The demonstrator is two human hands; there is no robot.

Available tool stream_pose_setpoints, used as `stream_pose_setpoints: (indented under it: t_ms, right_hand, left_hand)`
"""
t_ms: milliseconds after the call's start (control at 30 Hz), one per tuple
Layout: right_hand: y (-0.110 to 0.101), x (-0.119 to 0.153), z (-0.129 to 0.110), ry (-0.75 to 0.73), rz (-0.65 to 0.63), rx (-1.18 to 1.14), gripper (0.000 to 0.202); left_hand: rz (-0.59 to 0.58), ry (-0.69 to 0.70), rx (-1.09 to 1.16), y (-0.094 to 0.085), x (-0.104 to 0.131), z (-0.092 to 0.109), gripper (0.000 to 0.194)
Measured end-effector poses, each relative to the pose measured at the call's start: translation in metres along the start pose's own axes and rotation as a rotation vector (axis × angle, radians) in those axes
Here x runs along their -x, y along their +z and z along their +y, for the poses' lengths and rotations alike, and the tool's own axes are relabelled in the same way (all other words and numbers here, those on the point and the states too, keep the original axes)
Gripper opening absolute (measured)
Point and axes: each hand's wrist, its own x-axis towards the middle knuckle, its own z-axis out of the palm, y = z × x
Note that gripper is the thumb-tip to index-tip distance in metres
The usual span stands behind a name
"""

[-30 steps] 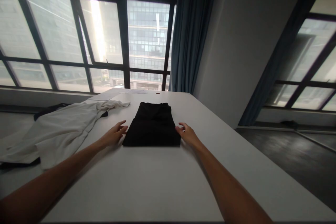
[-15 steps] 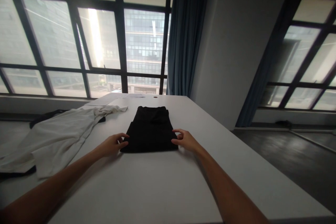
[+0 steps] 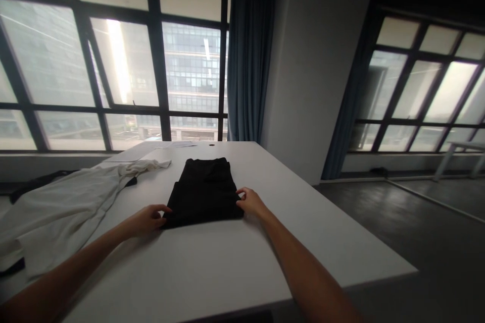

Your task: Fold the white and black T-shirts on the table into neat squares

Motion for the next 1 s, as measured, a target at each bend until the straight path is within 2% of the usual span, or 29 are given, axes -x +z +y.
stream_pose_setpoints:
  t_ms: [67, 167, 200, 233, 267, 333, 400, 467, 600, 700, 767, 900, 1000]
  right_hand:
    - [-0.01, 0.006, -0.003, 0.077, -0.114, -0.037, 0.042]
    - [-0.026, 0.014, -0.002, 0.243, -0.372, -0.124, 0.068]
    - [-0.029, 0.014, 0.0, 0.277, -0.413, -0.139, 0.078]
    - [-0.03, 0.013, 0.003, 0.291, -0.414, -0.141, 0.085]
    - [-0.028, 0.01, 0.006, 0.285, -0.377, -0.129, 0.091]
    - [-0.02, 0.002, 0.012, 0.202, -0.251, -0.076, 0.094]
    - [-0.009, -0.008, 0.016, 0.049, -0.137, -0.001, 0.087]
    - [0.0, -0.013, 0.017, -0.105, -0.087, 0.069, 0.071]
    - [0.0, -0.012, 0.011, -0.286, -0.057, 0.119, 0.04]
    - [-0.006, -0.008, 0.008, -0.446, 0.036, 0.065, 0.03]
    - [-0.007, -0.009, 0.009, -0.462, 0.106, 0.064, 0.03]
    - [-0.004, -0.014, 0.018, -0.319, 0.049, 0.262, 0.031]
    - [-0.012, -0.011, 0.018, -0.315, -0.004, 0.334, 0.034]
  left_hand:
    - [-0.109, 0.006, 0.05, -0.009, 0.01, 0.006, 0.045]
    - [-0.405, 0.057, 0.103, -0.024, 0.024, 0.015, 0.056]
    - [-0.462, 0.074, 0.094, -0.026, 0.026, 0.016, 0.059]
    - [-0.461, 0.087, 0.066, -0.027, 0.025, 0.016, 0.06]
    - [-0.392, 0.1, 0.023, -0.025, 0.022, 0.015, 0.06]
    - [-0.112, 0.121, -0.081, -0.017, 0.009, 0.008, 0.06]
    - [0.156, 0.145, -0.187, -0.006, -0.008, -0.002, 0.055]
    - [0.269, 0.16, -0.246, 0.003, -0.022, -0.011, 0.051]
    - [0.286, 0.214, -0.184, 0.007, -0.03, -0.012, 0.044]
    - [0.432, 0.353, -0.119, 0.002, -0.026, -0.005, 0.04]
    - [0.493, 0.389, -0.107, 0.001, -0.025, -0.003, 0.042]
    - [0.406, 0.333, -0.166, -0.002, -0.023, -0.008, 0.046]
    - [0.271, 0.438, -0.203, -0.008, -0.012, -0.008, 0.046]
